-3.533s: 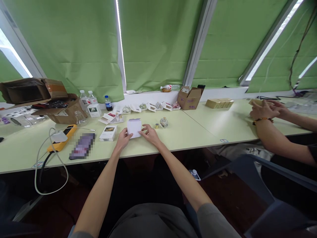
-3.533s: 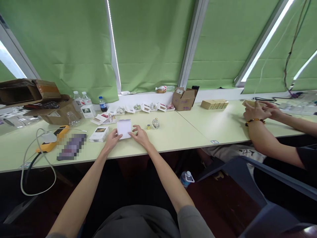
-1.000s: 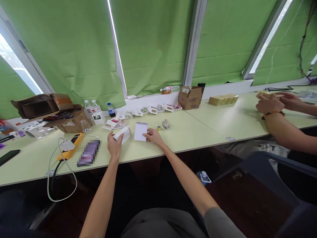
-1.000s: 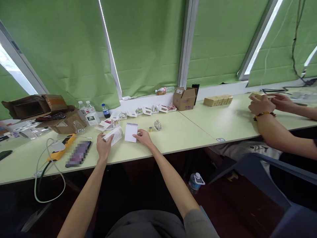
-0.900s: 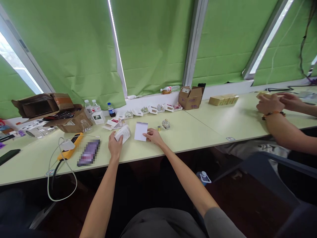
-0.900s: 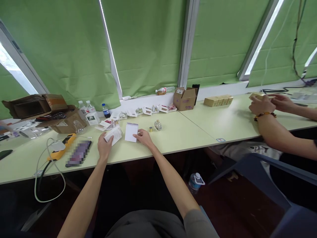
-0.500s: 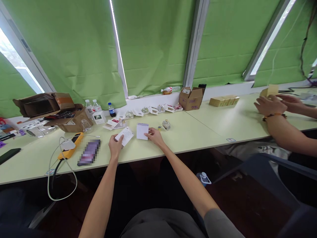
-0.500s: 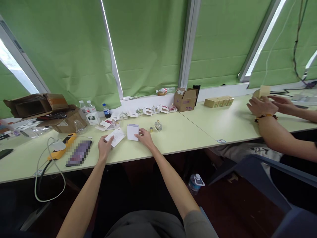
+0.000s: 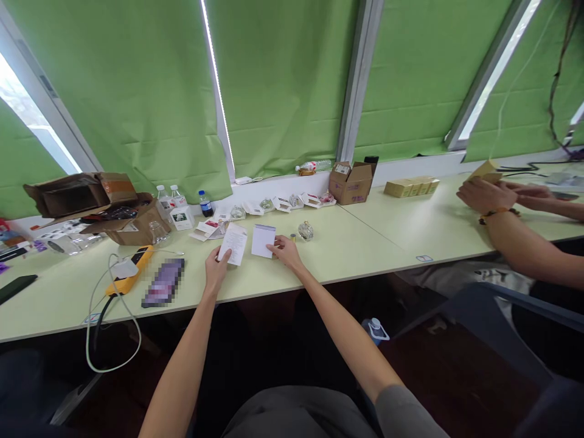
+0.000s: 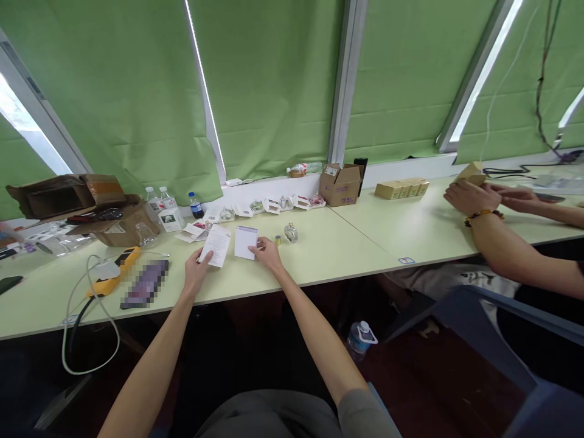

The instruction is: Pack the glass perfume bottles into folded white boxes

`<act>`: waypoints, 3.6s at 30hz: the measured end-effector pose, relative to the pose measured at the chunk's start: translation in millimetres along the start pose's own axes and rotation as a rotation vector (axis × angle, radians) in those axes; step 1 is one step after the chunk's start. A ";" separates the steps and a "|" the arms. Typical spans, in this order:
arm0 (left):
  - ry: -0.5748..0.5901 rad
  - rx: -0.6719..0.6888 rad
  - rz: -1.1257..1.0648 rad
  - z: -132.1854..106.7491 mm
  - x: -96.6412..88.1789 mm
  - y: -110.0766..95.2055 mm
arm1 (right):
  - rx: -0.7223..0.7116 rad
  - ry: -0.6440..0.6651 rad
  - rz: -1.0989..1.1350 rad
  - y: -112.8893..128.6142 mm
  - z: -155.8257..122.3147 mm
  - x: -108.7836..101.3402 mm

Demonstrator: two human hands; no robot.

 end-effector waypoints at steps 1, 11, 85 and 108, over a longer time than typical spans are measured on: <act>-0.007 0.001 -0.017 0.5 0.0 0.5 | 0.000 -0.008 0.004 -0.2 0.1 -1.0; 0.131 -0.153 -0.343 13.2 29.2 17.9 | 0.020 -0.162 -0.020 -5.6 2.6 -17.2; 0.200 0.159 -0.171 -9.2 60.9 -35.0 | 0.109 -0.054 0.907 70.8 -4.4 7.3; 0.287 0.079 -0.220 -9.6 67.4 -27.3 | 0.204 -0.095 0.885 39.8 -9.5 1.1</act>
Point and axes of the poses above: each hand's wrist, its own z-axis towards the middle knuckle, its own x-axis out of the palm, y = z × x, the point moved 9 cm from there along z, towards the middle knuckle, and after that the axes turned 4 degrees about x, right-handed, at the moved point
